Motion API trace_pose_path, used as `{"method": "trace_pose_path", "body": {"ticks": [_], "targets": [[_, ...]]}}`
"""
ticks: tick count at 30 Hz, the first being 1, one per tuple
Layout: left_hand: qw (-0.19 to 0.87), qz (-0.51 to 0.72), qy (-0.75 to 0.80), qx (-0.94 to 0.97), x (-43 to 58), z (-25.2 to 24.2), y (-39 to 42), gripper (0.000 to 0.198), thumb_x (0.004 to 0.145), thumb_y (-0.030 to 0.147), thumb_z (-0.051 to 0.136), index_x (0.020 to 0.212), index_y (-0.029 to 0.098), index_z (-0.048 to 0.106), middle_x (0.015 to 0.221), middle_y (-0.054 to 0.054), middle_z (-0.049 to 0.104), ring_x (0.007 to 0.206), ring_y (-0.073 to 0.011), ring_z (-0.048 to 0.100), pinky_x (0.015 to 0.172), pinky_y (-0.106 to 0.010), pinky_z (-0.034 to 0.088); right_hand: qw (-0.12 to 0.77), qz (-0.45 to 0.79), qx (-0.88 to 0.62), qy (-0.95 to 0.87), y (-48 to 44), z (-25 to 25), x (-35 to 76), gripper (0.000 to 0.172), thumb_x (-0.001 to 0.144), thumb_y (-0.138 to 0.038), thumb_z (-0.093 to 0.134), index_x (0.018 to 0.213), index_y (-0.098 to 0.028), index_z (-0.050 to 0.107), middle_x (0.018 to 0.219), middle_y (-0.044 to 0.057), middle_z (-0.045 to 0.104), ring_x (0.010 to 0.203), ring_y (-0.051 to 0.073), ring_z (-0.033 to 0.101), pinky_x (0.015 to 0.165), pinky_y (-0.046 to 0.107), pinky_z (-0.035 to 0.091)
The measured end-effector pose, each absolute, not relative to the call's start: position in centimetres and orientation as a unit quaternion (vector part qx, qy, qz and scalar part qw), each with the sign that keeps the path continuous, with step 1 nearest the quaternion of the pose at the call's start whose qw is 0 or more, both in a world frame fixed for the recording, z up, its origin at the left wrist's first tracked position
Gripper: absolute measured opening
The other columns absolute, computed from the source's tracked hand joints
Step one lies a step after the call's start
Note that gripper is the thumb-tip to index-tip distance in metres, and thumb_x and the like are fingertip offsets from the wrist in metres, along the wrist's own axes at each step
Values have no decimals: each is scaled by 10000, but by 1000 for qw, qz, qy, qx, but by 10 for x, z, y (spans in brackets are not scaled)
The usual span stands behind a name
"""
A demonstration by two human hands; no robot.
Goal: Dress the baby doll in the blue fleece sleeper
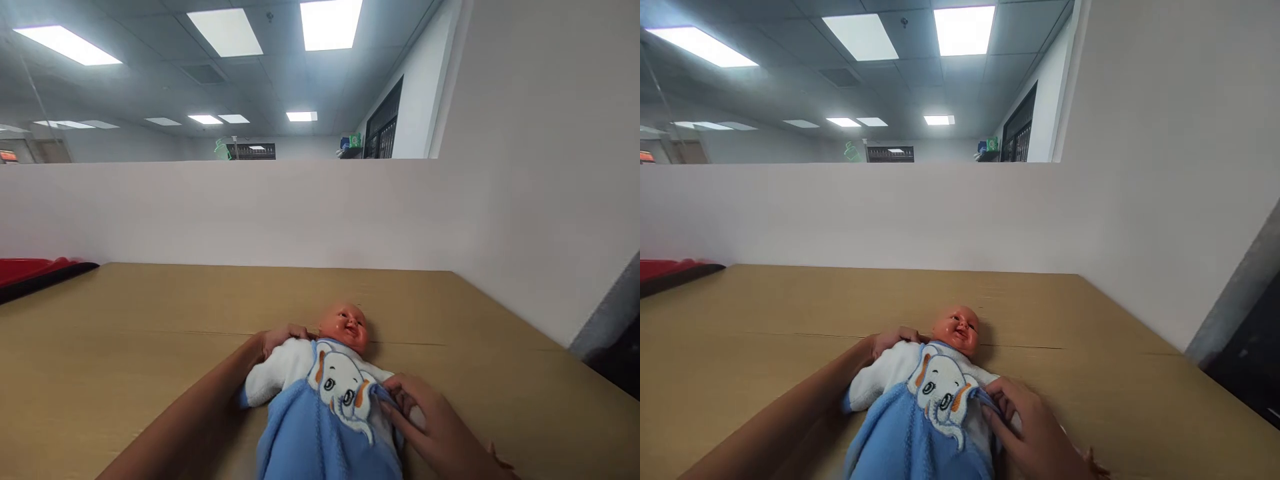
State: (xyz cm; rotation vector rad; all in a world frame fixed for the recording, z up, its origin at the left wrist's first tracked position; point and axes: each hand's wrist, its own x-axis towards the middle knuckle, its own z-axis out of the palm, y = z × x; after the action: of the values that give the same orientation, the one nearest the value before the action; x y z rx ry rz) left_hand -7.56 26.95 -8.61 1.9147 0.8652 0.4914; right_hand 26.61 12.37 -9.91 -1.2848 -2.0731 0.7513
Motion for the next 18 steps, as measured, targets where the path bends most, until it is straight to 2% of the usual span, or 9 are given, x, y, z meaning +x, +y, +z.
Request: {"method": "trace_pose_path", "body": {"ticks": [2,4,7,9,12,15,18], "targets": [[488,186,333,785,-73,-81,266,481,752,621,811,696,201,582,917,-56,734,1086,-307,689,1038,-465,526,304,249,-483,-783,121,-97,268,185,1010,-344,556,1086,-223,673,973,39,666,897,234,631,845,371,504],[500,172,325,785,-69,-76,258,421,814,591,759,784,194,623,1014,-74,738,1098,-295,680,1028,-477,532,296,194,-480,-803,118,-93,269,179,987,-283,579,1134,-240,671,1108,59,683,1045,254,631,960,408,495],[495,158,339,784,-65,-67,246,259,872,416,567,992,206,662,1109,-61,716,1091,-270,664,986,-448,549,249,121,-488,-828,112,-83,270,258,983,-303,632,1239,-283,664,1269,61,684,1195,294,595,1071,494,437],[476,150,359,789,-66,-60,241,289,796,331,501,1008,211,657,1083,-33,701,1081,-261,649,972,-398,547,232,102,-496,-830,110,-75,274,295,989,-361,659,1272,-279,655,1283,68,693,1196,304,603,1074,518,429],[418,135,409,800,-69,-44,237,247,738,332,525,916,209,642,966,-33,691,974,-259,641,896,-368,548,213,88,-487,-842,111,-61,290,259,1038,-408,606,1255,-283,671,1264,56,718,1189,298,624,1074,514,430],[313,165,484,800,-57,-23,221,212,834,398,522,862,205,604,881,-65,650,870,-289,598,834,-425,509,180,90,-491,-847,113,-45,318,238,1030,-444,618,1203,-303,699,1216,37,731,1143,283,643,1032,467,459],[211,237,499,806,-23,-4,188,268,983,454,456,915,220,568,965,-85,636,929,-305,586,904,-471,475,143,130,-554,-810,113,-37,345,285,929,-507,733,1095,-276,713,1098,44,730,1001,269,653,888,411,493]]}}
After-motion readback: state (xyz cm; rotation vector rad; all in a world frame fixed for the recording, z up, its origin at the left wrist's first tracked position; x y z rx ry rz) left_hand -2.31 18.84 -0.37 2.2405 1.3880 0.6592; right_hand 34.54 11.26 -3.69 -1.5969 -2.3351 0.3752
